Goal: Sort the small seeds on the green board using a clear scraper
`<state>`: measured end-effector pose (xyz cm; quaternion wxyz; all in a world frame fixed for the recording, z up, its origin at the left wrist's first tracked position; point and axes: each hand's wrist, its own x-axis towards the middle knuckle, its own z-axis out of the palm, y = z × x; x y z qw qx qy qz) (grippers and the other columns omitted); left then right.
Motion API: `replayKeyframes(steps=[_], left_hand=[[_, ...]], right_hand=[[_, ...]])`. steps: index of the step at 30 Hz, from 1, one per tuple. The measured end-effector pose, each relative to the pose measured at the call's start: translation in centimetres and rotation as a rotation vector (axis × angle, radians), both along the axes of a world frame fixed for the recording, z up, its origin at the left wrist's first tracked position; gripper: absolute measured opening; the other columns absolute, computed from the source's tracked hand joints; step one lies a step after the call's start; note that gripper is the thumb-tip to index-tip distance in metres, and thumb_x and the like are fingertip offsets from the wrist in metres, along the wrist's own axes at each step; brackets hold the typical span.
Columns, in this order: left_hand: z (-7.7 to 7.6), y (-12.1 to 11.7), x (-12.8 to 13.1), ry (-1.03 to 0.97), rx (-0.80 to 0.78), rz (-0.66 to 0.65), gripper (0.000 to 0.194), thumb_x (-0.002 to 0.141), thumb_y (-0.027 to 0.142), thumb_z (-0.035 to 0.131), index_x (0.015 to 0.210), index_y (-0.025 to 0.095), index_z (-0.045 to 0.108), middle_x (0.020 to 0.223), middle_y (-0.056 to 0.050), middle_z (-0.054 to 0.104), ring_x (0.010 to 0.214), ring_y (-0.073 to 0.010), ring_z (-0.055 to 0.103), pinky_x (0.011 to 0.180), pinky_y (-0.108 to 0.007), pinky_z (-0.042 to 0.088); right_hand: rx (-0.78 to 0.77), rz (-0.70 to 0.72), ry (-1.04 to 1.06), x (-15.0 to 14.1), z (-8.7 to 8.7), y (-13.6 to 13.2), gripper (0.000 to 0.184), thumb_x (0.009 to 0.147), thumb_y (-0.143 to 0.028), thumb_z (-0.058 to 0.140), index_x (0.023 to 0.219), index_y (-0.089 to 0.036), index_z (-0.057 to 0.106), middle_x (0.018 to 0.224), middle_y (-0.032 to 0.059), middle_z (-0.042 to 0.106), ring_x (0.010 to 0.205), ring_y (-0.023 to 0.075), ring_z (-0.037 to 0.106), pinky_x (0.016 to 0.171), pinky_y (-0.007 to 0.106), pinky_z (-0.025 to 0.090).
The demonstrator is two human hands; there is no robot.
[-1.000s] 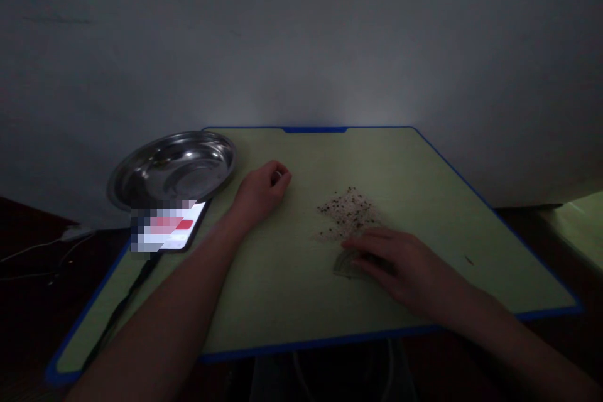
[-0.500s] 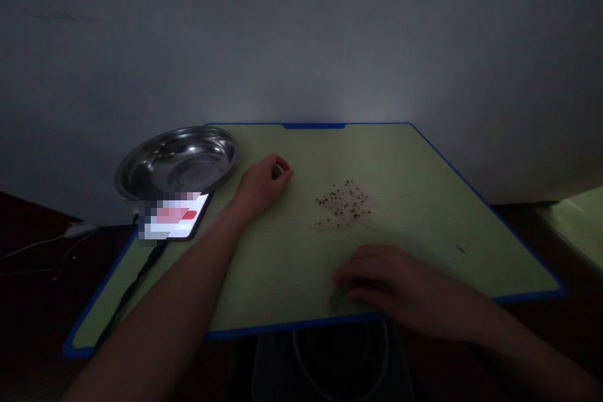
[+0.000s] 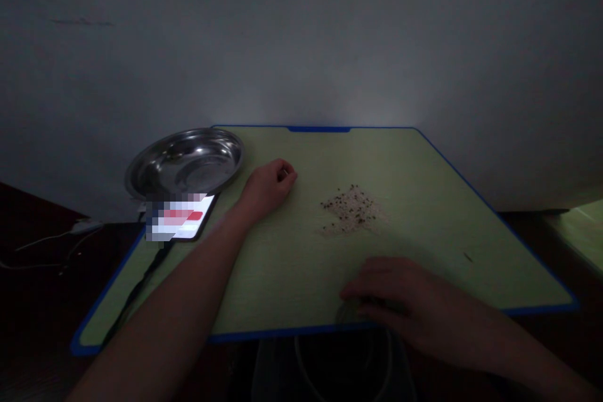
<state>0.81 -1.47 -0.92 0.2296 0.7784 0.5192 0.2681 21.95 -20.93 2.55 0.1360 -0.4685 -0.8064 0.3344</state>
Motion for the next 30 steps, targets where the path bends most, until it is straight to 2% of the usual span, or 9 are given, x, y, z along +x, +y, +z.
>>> replayKeyframes(steps=[4, 8, 12, 15, 20, 26, 30], left_hand=[[0.1, -0.1, 0.0, 0.004, 0.008, -0.004, 0.014, 0.080, 0.031, 0.054, 0.085, 0.019, 0.060, 0.074, -0.003, 0.064, 0.066, -0.0158, 0.056, 0.060, -0.029, 0.038], [-0.1, -0.1, -0.1, -0.009, 0.011, -0.016, 0.013, 0.080, 0.031, 0.056, 0.084, 0.019, 0.059, 0.074, -0.002, 0.064, 0.064, -0.0144, 0.055, 0.060, -0.028, 0.038], [-0.1, 0.0, -0.2, -0.007, 0.006, -0.023, 0.013, 0.080, 0.032, 0.056, 0.084, 0.020, 0.059, 0.074, -0.002, 0.064, 0.065, -0.0148, 0.055, 0.060, -0.027, 0.038], [0.0, 0.0, -0.2, 0.001, -0.011, -0.024, 0.016, 0.084, 0.033, 0.051, 0.085, 0.019, 0.059, 0.071, -0.002, 0.062, 0.065, -0.0158, 0.055, 0.060, -0.028, 0.037], [0.1, -0.1, -0.3, -0.019, -0.019, -0.021, 0.025, 0.088, 0.038, 0.043, 0.075, 0.020, 0.055, 0.062, 0.000, 0.058, 0.061, -0.0159, 0.053, 0.059, -0.028, 0.036], [0.2, -0.1, -0.3, -0.015, -0.037, -0.020, 0.025, 0.088, 0.040, 0.043, 0.077, 0.020, 0.054, 0.061, 0.001, 0.057, 0.060, -0.0157, 0.052, 0.058, -0.028, 0.035], [0.2, 0.0, -0.3, -0.009, -0.032, -0.015, 0.024, 0.088, 0.040, 0.044, 0.076, 0.020, 0.053, 0.061, 0.001, 0.058, 0.061, -0.0162, 0.053, 0.058, -0.028, 0.034]], right_hand=[[0.033, 0.001, -0.007, -0.1, 0.0, -0.3, 0.028, 0.089, -0.017, 0.058, 0.111, -0.028, 0.069, 0.105, 0.0006, 0.072, 0.097, 0.0165, 0.065, 0.086, 0.030, 0.050], [0.058, -0.023, -0.004, 1.0, 0.0, -0.1, 0.024, 0.092, -0.023, 0.056, 0.110, -0.029, 0.069, 0.102, 0.0003, 0.073, 0.095, 0.0169, 0.066, 0.084, 0.031, 0.051], [0.167, -0.186, -0.001, 3.0, -0.5, 1.2, 0.021, 0.092, -0.030, 0.055, 0.106, -0.028, 0.070, 0.097, 0.0016, 0.074, 0.086, 0.0173, 0.067, 0.076, 0.031, 0.053], [0.240, -0.315, -0.024, 4.1, -1.2, 2.4, 0.021, 0.091, -0.029, 0.053, 0.104, -0.025, 0.070, 0.097, 0.0038, 0.075, 0.084, 0.0189, 0.069, 0.073, 0.034, 0.055], [0.313, -0.272, -0.118, 3.9, -2.2, 3.4, 0.019, 0.090, -0.024, 0.053, 0.099, -0.024, 0.070, 0.094, 0.0036, 0.075, 0.083, 0.0186, 0.069, 0.073, 0.034, 0.055], [0.393, -0.360, -0.208, 5.3, -2.0, 4.6, 0.023, 0.091, -0.023, 0.048, 0.101, -0.020, 0.069, 0.099, 0.0089, 0.074, 0.088, 0.0244, 0.068, 0.079, 0.043, 0.053], [0.398, -0.400, -0.222, 6.7, -1.9, 5.3, 0.022, 0.091, -0.025, 0.049, 0.100, -0.021, 0.069, 0.096, 0.0081, 0.074, 0.086, 0.0244, 0.068, 0.075, 0.042, 0.054]])
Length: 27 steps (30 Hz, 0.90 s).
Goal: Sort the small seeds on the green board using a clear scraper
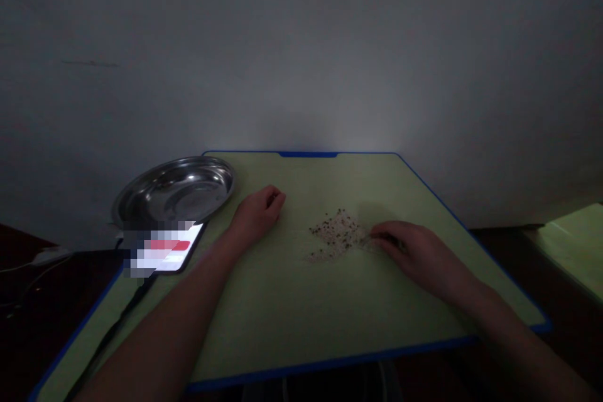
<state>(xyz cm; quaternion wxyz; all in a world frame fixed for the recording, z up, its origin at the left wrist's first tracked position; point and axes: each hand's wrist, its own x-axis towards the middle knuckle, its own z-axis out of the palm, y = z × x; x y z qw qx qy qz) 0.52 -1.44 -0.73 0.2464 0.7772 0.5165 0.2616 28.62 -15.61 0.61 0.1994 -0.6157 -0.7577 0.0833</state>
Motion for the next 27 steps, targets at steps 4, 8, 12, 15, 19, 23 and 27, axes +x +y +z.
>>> replayKeyframes(steps=[4, 8, 12, 15, 19, 23, 27], left_hand=[[0.2, -0.1, 0.1, 0.023, -0.003, 0.008, 0.025, 0.088, 0.041, 0.044, 0.076, 0.021, 0.053, 0.061, 0.001, 0.058, 0.061, -0.0165, 0.053, 0.058, -0.028, 0.035], [0.4, -0.2, 0.1, 0.031, -0.010, 0.016, 0.024, 0.087, 0.039, 0.044, 0.076, 0.021, 0.053, 0.062, 0.001, 0.058, 0.062, -0.0166, 0.053, 0.059, -0.028, 0.035], [0.3, -0.2, 0.1, 0.042, 0.001, 0.012, 0.024, 0.087, 0.040, 0.044, 0.076, 0.021, 0.053, 0.061, 0.000, 0.058, 0.062, -0.0168, 0.053, 0.059, -0.028, 0.034], [0.2, -0.1, 0.1, 0.055, 0.001, 0.019, 0.024, 0.087, 0.040, 0.043, 0.076, 0.021, 0.054, 0.061, 0.000, 0.059, 0.062, -0.0167, 0.053, 0.058, -0.028, 0.034], [0.1, 0.0, 0.1, 0.054, 0.015, 0.018, 0.025, 0.087, 0.041, 0.044, 0.077, 0.021, 0.054, 0.063, 0.000, 0.060, 0.063, -0.0165, 0.054, 0.058, -0.028, 0.034], [0.1, 0.1, 0.1, 0.049, 0.015, 0.016, 0.024, 0.087, 0.040, 0.045, 0.078, 0.021, 0.055, 0.063, 0.000, 0.060, 0.062, -0.0162, 0.054, 0.059, -0.028, 0.035], [0.2, 0.0, 0.1, 0.047, 0.005, 0.029, 0.023, 0.087, 0.039, 0.045, 0.077, 0.021, 0.055, 0.064, 0.000, 0.060, 0.062, -0.0160, 0.054, 0.060, -0.028, 0.035]], right_hand=[[-0.009, 0.007, 0.026, -0.1, -0.1, 1.2, 0.021, 0.090, -0.022, 0.049, 0.099, -0.020, 0.068, 0.094, 0.0073, 0.074, 0.084, 0.0229, 0.069, 0.074, 0.039, 0.053], [-0.033, 0.067, 0.069, -1.3, -0.2, 2.0, 0.020, 0.091, -0.019, 0.050, 0.101, -0.019, 0.067, 0.097, 0.0067, 0.073, 0.088, 0.0206, 0.068, 0.080, 0.037, 0.053], [-0.057, 0.128, 0.113, -1.9, -0.2, 1.0, 0.021, 0.092, -0.020, 0.050, 0.105, -0.022, 0.067, 0.103, 0.0049, 0.073, 0.093, 0.0189, 0.067, 0.083, 0.036, 0.053], [-0.052, 0.114, 0.137, -1.3, -0.1, -0.2, 0.022, 0.093, -0.023, 0.050, 0.106, -0.023, 0.067, 0.104, 0.0054, 0.073, 0.094, 0.0196, 0.068, 0.083, 0.038, 0.054], [-0.039, 0.065, 0.146, -0.3, 0.0, -1.3, 0.022, 0.093, -0.026, 0.049, 0.105, -0.023, 0.067, 0.102, 0.0076, 0.073, 0.092, 0.0214, 0.068, 0.080, 0.040, 0.055], [-0.021, 0.058, 0.131, -0.6, -0.2, -1.6, 0.021, 0.092, -0.024, 0.049, 0.103, -0.022, 0.067, 0.100, 0.0071, 0.073, 0.090, 0.0210, 0.068, 0.077, 0.039, 0.055], [-0.007, 0.071, 0.123, -2.0, -0.2, -1.2, 0.024, 0.094, -0.023, 0.046, 0.106, -0.018, 0.066, 0.103, 0.0101, 0.072, 0.094, 0.0226, 0.066, 0.083, 0.042, 0.053]])
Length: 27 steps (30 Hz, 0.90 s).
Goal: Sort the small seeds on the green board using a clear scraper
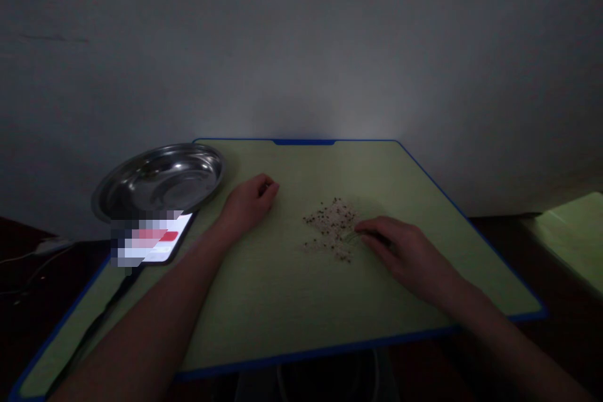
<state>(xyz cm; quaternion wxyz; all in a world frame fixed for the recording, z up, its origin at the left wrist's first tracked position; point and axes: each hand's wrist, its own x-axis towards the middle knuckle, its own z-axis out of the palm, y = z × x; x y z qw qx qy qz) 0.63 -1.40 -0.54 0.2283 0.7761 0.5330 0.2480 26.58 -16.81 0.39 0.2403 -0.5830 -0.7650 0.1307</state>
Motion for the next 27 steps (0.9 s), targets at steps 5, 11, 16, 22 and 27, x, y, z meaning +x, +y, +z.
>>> replayKeyframes(steps=[5, 11, 16, 22, 27], left_hand=[[0.2, -0.2, 0.1, -0.004, -0.011, 0.001, 0.022, 0.086, 0.039, 0.045, 0.076, 0.021, 0.054, 0.063, 0.000, 0.059, 0.062, -0.0159, 0.053, 0.060, -0.029, 0.035], [0.2, -0.2, 0.3, -0.001, -0.010, 0.011, 0.022, 0.085, 0.038, 0.045, 0.077, 0.021, 0.055, 0.063, -0.001, 0.059, 0.062, -0.0164, 0.053, 0.060, -0.029, 0.034], [0.1, -0.2, 0.3, -0.004, -0.010, -0.005, 0.022, 0.084, 0.038, 0.046, 0.077, 0.020, 0.055, 0.064, 0.000, 0.058, 0.062, -0.0160, 0.052, 0.059, -0.029, 0.034], [0.2, -0.2, 0.2, -0.002, -0.006, -0.005, 0.023, 0.085, 0.039, 0.046, 0.078, 0.020, 0.056, 0.067, -0.001, 0.059, 0.062, -0.0155, 0.052, 0.059, -0.029, 0.034], [0.3, -0.2, 0.4, 0.003, -0.010, 0.011, 0.023, 0.084, 0.039, 0.046, 0.076, 0.020, 0.056, 0.065, -0.001, 0.059, 0.061, -0.0156, 0.052, 0.058, -0.029, 0.035]], right_hand=[[-0.030, 0.089, -0.007, -1.1, 0.3, -0.4, 0.024, 0.095, -0.023, 0.046, 0.108, -0.017, 0.066, 0.100, 0.0083, 0.072, 0.094, 0.0207, 0.065, 0.084, 0.038, 0.053], [-0.013, 0.034, 0.008, 0.5, 0.5, -2.0, 0.024, 0.096, -0.026, 0.045, 0.106, -0.021, 0.065, 0.099, 0.0064, 0.072, 0.090, 0.0189, 0.067, 0.079, 0.035, 0.053], [-0.040, 0.038, 0.014, 0.7, 0.2, -2.9, 0.022, 0.095, -0.027, 0.047, 0.107, -0.024, 0.065, 0.097, 0.0037, 0.072, 0.088, 0.0180, 0.067, 0.075, 0.033, 0.054], [-0.065, 0.073, 0.019, 0.5, -0.1, -2.9, 0.022, 0.097, -0.024, 0.045, 0.110, -0.024, 0.063, 0.100, 0.0033, 0.070, 0.091, 0.0167, 0.065, 0.079, 0.034, 0.052], [-0.082, 0.079, 0.038, 0.8, 0.0, -3.1, 0.021, 0.097, -0.025, 0.046, 0.110, -0.025, 0.062, 0.099, 0.0024, 0.070, 0.090, 0.0161, 0.065, 0.078, 0.033, 0.051]])
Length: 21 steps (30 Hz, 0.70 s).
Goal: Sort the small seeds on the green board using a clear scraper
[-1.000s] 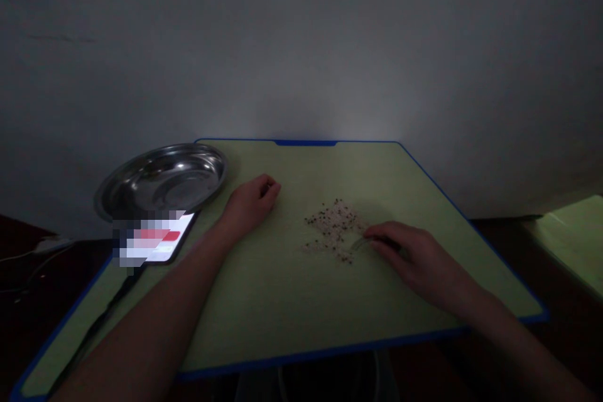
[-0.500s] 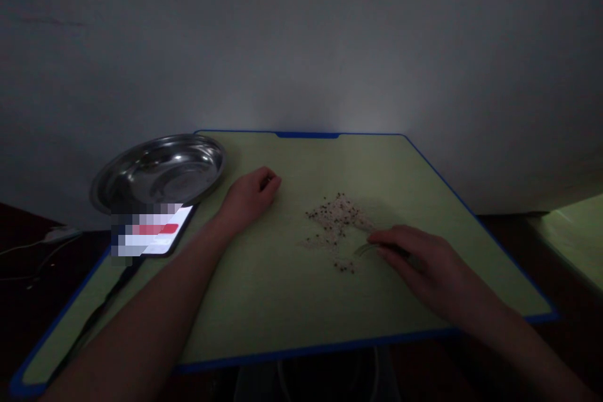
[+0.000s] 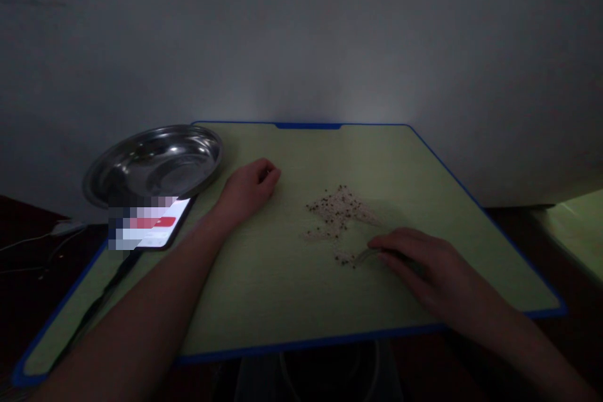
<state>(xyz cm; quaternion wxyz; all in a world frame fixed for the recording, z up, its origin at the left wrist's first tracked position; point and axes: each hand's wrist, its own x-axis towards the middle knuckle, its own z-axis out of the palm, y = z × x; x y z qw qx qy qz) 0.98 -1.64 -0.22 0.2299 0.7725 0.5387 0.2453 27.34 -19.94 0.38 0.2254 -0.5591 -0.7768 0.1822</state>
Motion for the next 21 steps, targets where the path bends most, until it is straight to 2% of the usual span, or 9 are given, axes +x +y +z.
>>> replayKeyframes(steps=[7, 12, 21], left_hand=[[0.3, -0.3, 0.2, -0.004, -0.004, 0.006, 0.023, 0.084, 0.038, 0.047, 0.077, 0.019, 0.056, 0.065, -0.001, 0.059, 0.060, -0.0148, 0.051, 0.060, -0.029, 0.035], [0.3, -0.3, 0.2, -0.009, -0.001, 0.001, 0.023, 0.084, 0.039, 0.046, 0.075, 0.020, 0.056, 0.064, 0.000, 0.060, 0.060, -0.0149, 0.051, 0.060, -0.030, 0.036], [0.3, -0.2, 0.2, 0.008, 0.002, 0.013, 0.021, 0.083, 0.039, 0.048, 0.075, 0.021, 0.056, 0.064, -0.001, 0.061, 0.061, -0.0161, 0.053, 0.060, -0.030, 0.037]], right_hand=[[0.000, 0.025, -0.003, -0.2, 0.5, -0.3, 0.021, 0.097, -0.022, 0.046, 0.111, -0.025, 0.062, 0.100, 0.0014, 0.069, 0.091, 0.0138, 0.064, 0.079, 0.030, 0.050], [0.013, -0.030, -0.003, -0.5, 1.1, -0.7, 0.019, 0.097, -0.023, 0.047, 0.108, -0.025, 0.062, 0.097, -0.0003, 0.070, 0.088, 0.0123, 0.064, 0.076, 0.027, 0.049], [-0.041, 0.003, -0.010, -0.9, 0.8, -0.7, 0.022, 0.097, -0.021, 0.046, 0.111, -0.025, 0.062, 0.100, 0.0006, 0.069, 0.091, 0.0129, 0.063, 0.079, 0.028, 0.050]])
